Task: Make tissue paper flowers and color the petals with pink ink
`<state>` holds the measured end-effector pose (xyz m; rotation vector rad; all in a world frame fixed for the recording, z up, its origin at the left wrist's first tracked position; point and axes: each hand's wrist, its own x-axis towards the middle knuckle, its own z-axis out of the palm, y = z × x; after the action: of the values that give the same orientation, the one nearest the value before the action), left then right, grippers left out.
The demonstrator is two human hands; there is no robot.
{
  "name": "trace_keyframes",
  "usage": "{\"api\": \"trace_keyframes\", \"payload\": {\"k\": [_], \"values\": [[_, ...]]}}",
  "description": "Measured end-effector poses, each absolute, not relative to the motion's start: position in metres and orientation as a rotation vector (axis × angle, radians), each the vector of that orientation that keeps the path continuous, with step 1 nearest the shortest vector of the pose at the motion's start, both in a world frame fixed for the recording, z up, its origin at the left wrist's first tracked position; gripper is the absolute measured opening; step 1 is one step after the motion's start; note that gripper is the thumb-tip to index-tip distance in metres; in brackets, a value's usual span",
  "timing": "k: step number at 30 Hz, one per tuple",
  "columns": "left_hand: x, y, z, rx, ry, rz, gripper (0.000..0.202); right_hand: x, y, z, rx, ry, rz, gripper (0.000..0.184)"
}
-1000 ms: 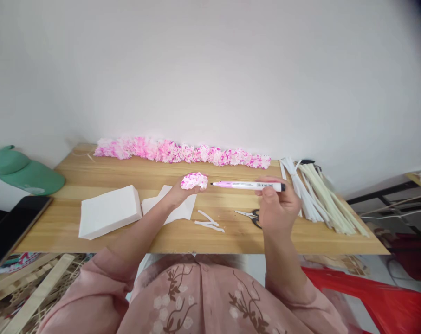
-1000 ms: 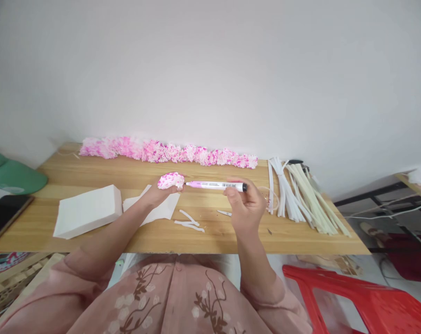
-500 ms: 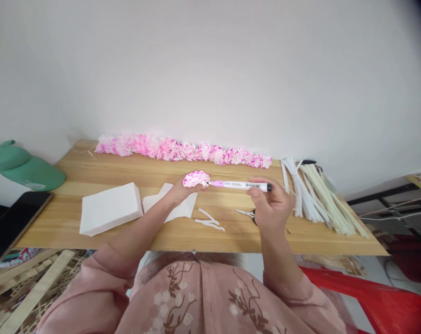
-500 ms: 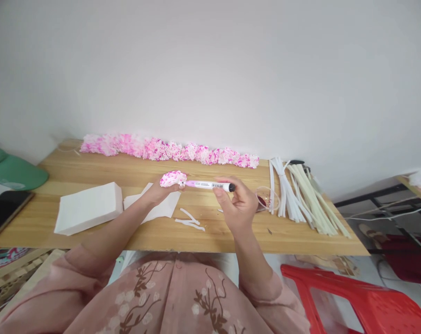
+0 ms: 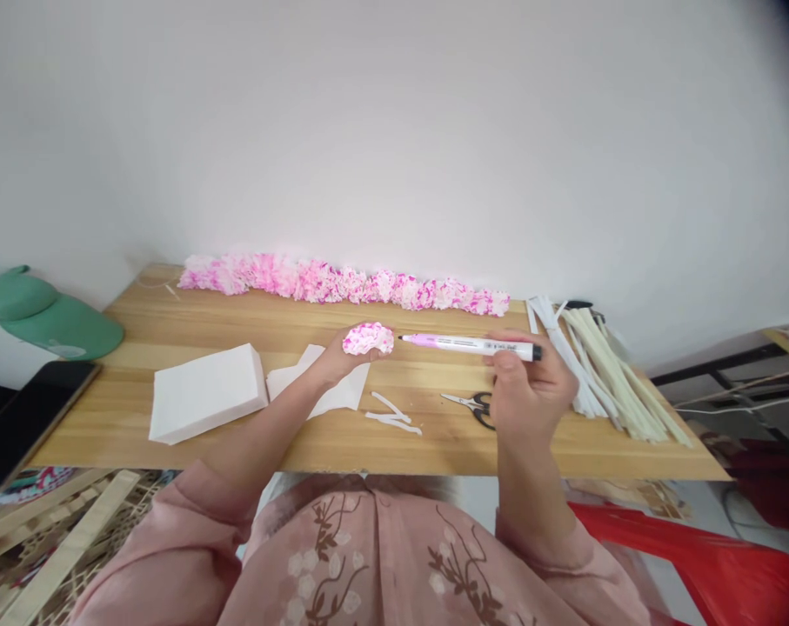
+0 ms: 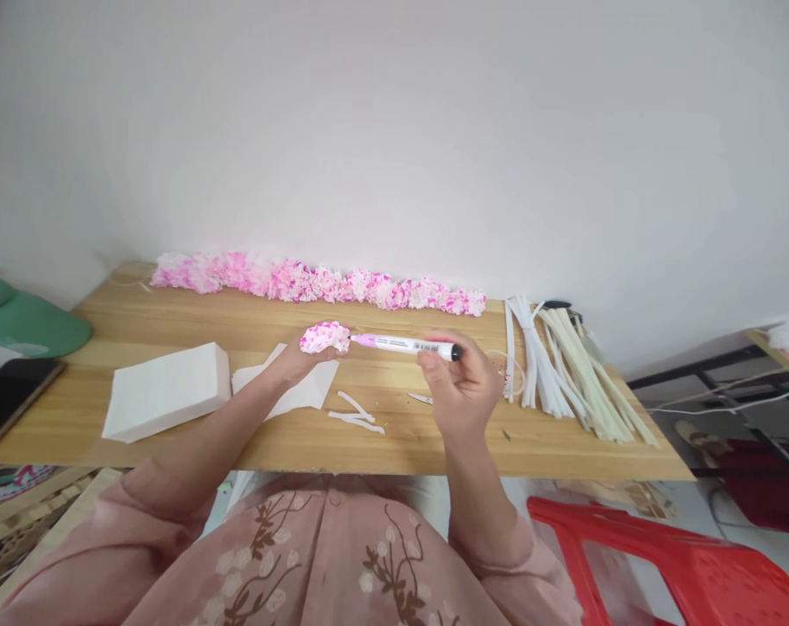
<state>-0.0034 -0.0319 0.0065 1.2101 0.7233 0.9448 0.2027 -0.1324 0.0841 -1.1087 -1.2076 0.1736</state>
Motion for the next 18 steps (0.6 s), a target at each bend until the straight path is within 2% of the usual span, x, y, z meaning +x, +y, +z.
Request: {"api": "trace_keyframes", "payload": {"k": [9,18], "values": [[-0.0055,-0.0371,0.0096,1.429,0.674,0.937,0.047,0.2108,-0.1342,0.0805,-1.154,-1.125,0.204,0.019],[-0.0071,-0.0365,0.0082,1.566,0.673,0.965,0.047,0.2063,-0.1324,0.0815,-1.168,-1.198,0.174,0.020]]}}
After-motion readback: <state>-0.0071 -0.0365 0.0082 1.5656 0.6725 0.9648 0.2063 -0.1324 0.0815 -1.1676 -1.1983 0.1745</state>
